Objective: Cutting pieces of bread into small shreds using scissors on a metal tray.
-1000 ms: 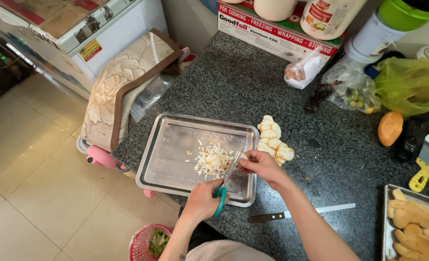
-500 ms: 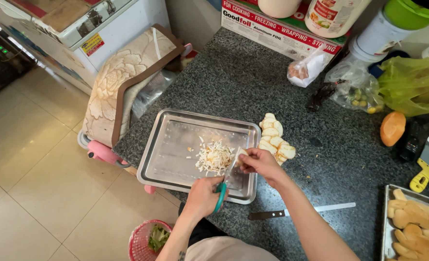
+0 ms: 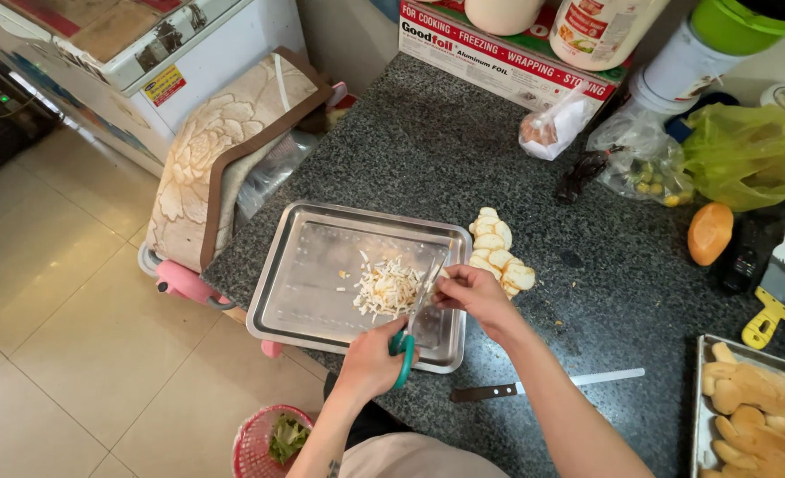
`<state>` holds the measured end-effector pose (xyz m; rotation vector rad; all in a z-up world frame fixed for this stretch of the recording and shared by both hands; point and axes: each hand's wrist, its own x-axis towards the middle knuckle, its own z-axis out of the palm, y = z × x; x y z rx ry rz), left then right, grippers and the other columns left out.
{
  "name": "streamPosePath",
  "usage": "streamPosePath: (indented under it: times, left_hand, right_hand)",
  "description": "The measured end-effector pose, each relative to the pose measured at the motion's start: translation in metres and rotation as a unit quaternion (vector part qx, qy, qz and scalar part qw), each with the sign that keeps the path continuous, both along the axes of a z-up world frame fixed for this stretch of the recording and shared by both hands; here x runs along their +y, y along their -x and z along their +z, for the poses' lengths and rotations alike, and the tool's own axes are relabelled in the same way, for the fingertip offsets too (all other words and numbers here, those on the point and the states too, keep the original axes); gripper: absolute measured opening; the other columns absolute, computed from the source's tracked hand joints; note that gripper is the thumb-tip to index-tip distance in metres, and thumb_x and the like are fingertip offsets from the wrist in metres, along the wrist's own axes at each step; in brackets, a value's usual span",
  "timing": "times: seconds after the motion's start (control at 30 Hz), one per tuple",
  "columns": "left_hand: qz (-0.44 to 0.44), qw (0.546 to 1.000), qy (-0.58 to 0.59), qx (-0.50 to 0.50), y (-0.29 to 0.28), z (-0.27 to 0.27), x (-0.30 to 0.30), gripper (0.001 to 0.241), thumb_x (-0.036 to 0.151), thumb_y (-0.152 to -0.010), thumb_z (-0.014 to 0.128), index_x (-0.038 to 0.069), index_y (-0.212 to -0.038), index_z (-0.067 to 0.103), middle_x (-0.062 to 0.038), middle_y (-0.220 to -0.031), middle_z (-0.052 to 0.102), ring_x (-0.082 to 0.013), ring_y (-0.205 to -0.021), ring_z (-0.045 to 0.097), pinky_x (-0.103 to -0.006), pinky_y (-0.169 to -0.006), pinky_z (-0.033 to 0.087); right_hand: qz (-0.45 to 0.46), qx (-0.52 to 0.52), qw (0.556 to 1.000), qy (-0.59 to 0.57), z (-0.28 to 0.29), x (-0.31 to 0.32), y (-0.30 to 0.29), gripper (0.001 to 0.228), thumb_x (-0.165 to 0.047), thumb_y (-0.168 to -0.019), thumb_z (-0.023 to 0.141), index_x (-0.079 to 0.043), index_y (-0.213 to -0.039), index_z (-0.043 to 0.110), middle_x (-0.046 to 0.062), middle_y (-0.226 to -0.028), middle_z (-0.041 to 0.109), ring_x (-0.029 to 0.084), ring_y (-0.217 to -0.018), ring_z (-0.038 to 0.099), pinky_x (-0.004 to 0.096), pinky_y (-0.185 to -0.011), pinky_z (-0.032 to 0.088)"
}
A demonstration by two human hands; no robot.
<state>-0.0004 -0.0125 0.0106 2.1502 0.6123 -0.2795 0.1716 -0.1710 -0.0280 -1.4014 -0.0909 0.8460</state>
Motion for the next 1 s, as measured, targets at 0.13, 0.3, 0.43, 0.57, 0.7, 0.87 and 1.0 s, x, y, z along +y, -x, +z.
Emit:
streamPosePath:
  times: [0.13,0.3,0.43,0.57,0.7,0.87,1.0]
  left_hand:
    - [-0.008,1.0,-0.001,-0.024,0.002,-0.002,0.003,0.054,0.036,-0.075,0.073,0.021,-0.127,0.072,-0.006,-0.086,0.077,-0.0277,-0.077,0.07,-0.0356,-0.073,0.055]
    - [-0.012,0.998,0.018,-0.054,0.006,-0.003,0.004,0.037,0.03,-0.075,0.075,0.016,-0.109,0.078,-0.004,-0.063,0.067,-0.0235,-0.055,0.056,-0.0348,-0.056,0.047]
    - [-0.002,0.996,0.052,-0.067,0.006,0.008,0.003,0.025,0.024,-0.077,0.075,0.01,-0.098,0.078,-0.002,-0.056,0.063,-0.0166,-0.05,0.051,-0.031,-0.051,0.043]
    - [0.022,0.991,0.128,-0.023,0.005,0.023,0.004,0.017,0.017,-0.082,0.073,0.009,-0.095,0.08,-0.001,-0.052,0.062,-0.0131,-0.042,0.054,-0.0275,-0.046,0.042]
    - [0.017,0.996,0.018,-0.088,0.004,-0.009,0.007,0.034,0.027,-0.074,0.076,0.013,-0.105,0.079,-0.006,-0.062,0.066,-0.0221,-0.052,0.054,-0.0337,-0.054,0.048]
    - [0.02,0.999,-0.022,-0.025,0.002,-0.024,0.013,0.055,0.038,-0.075,0.073,0.015,-0.125,0.072,-0.005,-0.095,0.077,-0.0252,-0.081,0.071,-0.0344,-0.074,0.055]
    - [0.014,1.0,-0.008,0.011,0.002,-0.018,0.009,0.06,0.041,-0.077,0.072,0.018,-0.133,0.067,-0.005,-0.106,0.08,-0.0266,-0.094,0.075,-0.0354,-0.084,0.058]
  right_hand:
    - [0.015,0.005,1.0,0.018,0.011,0.001,0.005,0.016,-0.004,-0.096,0.069,0.006,-0.108,0.069,0.014,-0.088,0.071,0.02,-0.077,0.069,0.031,-0.072,0.059]
    - [0.024,-0.001,0.999,0.035,0.009,0.0,0.005,0.013,-0.002,-0.096,0.068,0.007,-0.104,0.07,0.015,-0.086,0.071,0.021,-0.076,0.07,0.03,-0.07,0.058]
    - [0.019,0.008,0.998,0.056,0.008,0.002,0.006,0.013,-0.003,-0.096,0.069,0.007,-0.103,0.071,0.015,-0.086,0.072,0.02,-0.075,0.07,0.029,-0.07,0.059]
    - [0.026,0.024,0.998,0.048,-0.007,0.003,0.004,0.014,-0.005,-0.097,0.067,0.007,-0.104,0.069,0.016,-0.087,0.072,0.021,-0.076,0.071,0.03,-0.07,0.059]
    - [0.005,0.027,0.999,0.035,-0.011,0.006,0.005,0.012,-0.006,-0.098,0.067,0.004,-0.104,0.07,0.013,-0.085,0.072,0.019,-0.076,0.07,0.029,-0.07,0.058]
    - [-0.023,0.047,0.998,0.031,-0.012,0.006,0.001,0.024,-0.003,-0.095,0.069,0.007,-0.117,0.068,0.015,-0.091,0.071,0.02,-0.077,0.069,0.03,-0.07,0.059]
    - [-0.039,0.058,0.997,0.02,-0.017,0.008,-0.001,0.027,0.001,-0.095,0.067,0.008,-0.12,0.066,0.017,-0.096,0.072,0.022,-0.08,0.07,0.03,-0.071,0.059]
